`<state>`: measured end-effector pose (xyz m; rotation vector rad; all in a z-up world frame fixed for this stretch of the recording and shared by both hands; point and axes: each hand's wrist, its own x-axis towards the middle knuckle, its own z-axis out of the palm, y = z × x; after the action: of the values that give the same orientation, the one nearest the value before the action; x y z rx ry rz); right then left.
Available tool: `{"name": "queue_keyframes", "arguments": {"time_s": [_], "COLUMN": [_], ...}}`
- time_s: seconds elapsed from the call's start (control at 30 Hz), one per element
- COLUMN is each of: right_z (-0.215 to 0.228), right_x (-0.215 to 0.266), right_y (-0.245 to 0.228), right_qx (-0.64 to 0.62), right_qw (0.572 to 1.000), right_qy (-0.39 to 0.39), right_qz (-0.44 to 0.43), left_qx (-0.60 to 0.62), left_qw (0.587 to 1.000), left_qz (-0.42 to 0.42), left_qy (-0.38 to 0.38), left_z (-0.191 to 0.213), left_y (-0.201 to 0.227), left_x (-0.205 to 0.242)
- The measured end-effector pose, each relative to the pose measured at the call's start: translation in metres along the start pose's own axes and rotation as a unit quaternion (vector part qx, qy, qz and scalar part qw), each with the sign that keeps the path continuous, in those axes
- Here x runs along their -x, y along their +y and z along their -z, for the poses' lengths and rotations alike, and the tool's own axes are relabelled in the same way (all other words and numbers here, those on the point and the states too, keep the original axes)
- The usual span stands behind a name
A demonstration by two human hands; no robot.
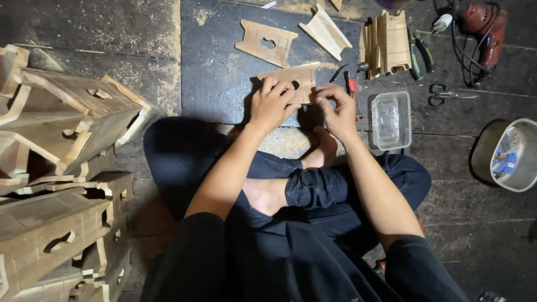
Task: Assembling small wooden birdhouses by hammering nails into pre-cut wooden panels while sitting on the floor.
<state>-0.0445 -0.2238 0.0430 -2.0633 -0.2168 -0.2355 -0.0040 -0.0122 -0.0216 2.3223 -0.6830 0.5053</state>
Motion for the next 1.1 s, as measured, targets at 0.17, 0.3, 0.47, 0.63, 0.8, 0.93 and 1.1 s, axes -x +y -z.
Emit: {"name": "queue_keyframes", "arguments": {"time_s": [0.17, 0.3, 0.47, 0.63, 0.8, 0.93, 1.1], "right_z": [0.008, 0.007, -0.003, 0.002, 0.0, -0.001, -0.01], "right_x": [-0.003, -0.005, -0.011, -0.014, -0.016, -0.016, -0.023], "right_y": [-0.003, -0.018, -0.011, -0.013, -0.016, -0.008, -0.048], "right_qx": [-0.056, 0.088, 0.143, 0.183, 0.185, 0.224, 0.292], "right_qw": [0.997, 0.995, 0.981, 0.975, 0.977, 0.966, 0.946], "right_qy": [0.053, -0.003, -0.051, -0.053, -0.049, -0.052, -0.086], "right_qz": [0.001, 0.043, 0.12, 0.116, 0.098, 0.122, 0.111], "left_qx": [-0.001, 0.007, 0.006, 0.008, 0.008, 0.012, -0.005], "left_qw": [1.0, 1.0, 1.0, 1.0, 1.0, 1.0, 0.981], "left_qz": [-0.002, -0.004, -0.004, -0.007, -0.006, -0.008, 0.074], "left_qy": [0.009, 0.001, -0.011, -0.007, -0.011, -0.007, -0.181], "left_z": [0.003, 0.009, 0.007, 0.001, 0.0, -0.001, -0.009], "left_y": [0.0, 0.0, 0.0, -0.003, -0.004, -0.004, 0.002], "left_x": [0.001, -0.002, 0.0, 0.002, 0.001, 0.002, 0.002]}}
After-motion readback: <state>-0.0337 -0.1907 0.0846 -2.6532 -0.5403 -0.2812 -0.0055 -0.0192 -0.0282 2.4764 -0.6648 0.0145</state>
